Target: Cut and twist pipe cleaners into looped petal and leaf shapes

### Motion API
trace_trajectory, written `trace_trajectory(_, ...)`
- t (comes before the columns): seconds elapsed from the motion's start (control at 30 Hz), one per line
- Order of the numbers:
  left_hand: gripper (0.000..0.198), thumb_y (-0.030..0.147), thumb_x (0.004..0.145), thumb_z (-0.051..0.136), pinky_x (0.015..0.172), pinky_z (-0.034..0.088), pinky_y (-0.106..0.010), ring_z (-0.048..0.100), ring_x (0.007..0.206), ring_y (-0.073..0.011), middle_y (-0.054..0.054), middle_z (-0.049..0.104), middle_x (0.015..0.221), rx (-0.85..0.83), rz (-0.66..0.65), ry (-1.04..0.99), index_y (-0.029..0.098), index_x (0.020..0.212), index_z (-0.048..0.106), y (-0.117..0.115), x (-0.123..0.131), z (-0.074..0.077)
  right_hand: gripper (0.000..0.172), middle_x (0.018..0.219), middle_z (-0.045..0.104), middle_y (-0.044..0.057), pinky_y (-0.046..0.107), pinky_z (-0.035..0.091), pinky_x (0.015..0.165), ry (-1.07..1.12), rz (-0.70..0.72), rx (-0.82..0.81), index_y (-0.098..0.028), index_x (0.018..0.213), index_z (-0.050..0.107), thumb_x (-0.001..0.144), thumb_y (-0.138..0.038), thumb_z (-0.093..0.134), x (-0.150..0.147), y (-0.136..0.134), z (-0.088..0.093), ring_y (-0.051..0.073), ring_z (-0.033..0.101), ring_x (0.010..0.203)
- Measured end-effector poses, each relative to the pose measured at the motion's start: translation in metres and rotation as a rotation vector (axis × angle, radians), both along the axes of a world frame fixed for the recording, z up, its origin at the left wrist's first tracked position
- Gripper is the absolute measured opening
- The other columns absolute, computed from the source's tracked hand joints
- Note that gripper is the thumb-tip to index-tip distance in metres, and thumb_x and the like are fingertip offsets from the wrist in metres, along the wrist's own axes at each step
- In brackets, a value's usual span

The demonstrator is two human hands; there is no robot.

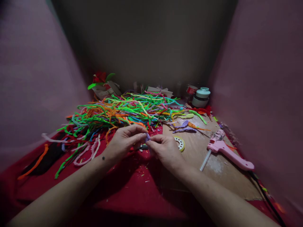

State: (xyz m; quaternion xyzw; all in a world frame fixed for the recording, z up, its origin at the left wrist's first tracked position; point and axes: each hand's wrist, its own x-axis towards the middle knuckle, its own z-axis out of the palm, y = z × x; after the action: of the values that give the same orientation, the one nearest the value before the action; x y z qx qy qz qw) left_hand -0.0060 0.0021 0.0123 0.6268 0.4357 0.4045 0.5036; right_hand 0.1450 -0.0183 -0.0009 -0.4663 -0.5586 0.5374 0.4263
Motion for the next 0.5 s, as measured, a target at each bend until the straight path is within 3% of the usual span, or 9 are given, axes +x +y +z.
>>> trace_trajectory(0.13, 0.01, 0.023, 0.075, 0.055, 0.05, 0.034, -0.017, 0.042, 0.049, -0.0063, 0.004, 0.053, 0.058, 0.223, -0.01, 0.264, 0.016, 0.072, 0.061, 0.005, -0.007, 0.003, 0.021, 0.046, 0.047, -0.003, 0.024, 0.027, 0.045, 0.039, 0.07, -0.08, -0.015, 0.053, 0.057, 0.07, -0.028, 0.059, 0.001, 0.004, -0.001, 0.008, 0.038, 0.043)
trace_trajectory(0.3, 0.015, 0.016, 0.077, 0.047, 0.053, 0.032, -0.017, 0.043, 0.053, -0.0065, 0.003, 0.051, 0.058, 0.442, -0.166, 0.57, 0.015, 0.068, 0.06, 0.011, -0.011, 0.021, 0.012, 0.046, 0.046, -0.005, 0.023, 0.025, 0.043, 0.008, 0.093, -0.129, -0.015, 0.058, 0.059, 0.064, -0.025, 0.062, 0.002, 0.007, 0.006, 0.007, 0.036, 0.041)
trace_trajectory(0.4, 0.013, 0.015, 0.074, 0.048, 0.05, 0.031, -0.017, 0.041, 0.052, -0.0066, 0.004, 0.049, 0.055, 0.389, -0.192, 0.6, 0.014, 0.066, 0.058, 0.014, -0.007, 0.034, 0.014, 0.045, 0.046, -0.005, 0.023, 0.025, 0.044, -0.054, 0.09, -0.126, -0.015, 0.054, 0.058, 0.065, -0.024, 0.062, 0.004, 0.008, 0.016, 0.007, 0.036, 0.041)
trace_trajectory(0.5, 0.008, 0.019, 0.072, 0.051, 0.046, 0.033, -0.017, 0.042, 0.047, -0.0064, 0.004, 0.051, 0.055, 0.136, -0.213, 0.417, 0.014, 0.071, 0.057, 0.017, -0.002, 0.04, 0.021, 0.044, 0.045, -0.004, 0.024, 0.024, 0.045, -0.054, 0.099, -0.103, -0.015, 0.05, 0.056, 0.066, -0.027, 0.064, 0.009, 0.01, 0.018, 0.007, 0.034, 0.043)
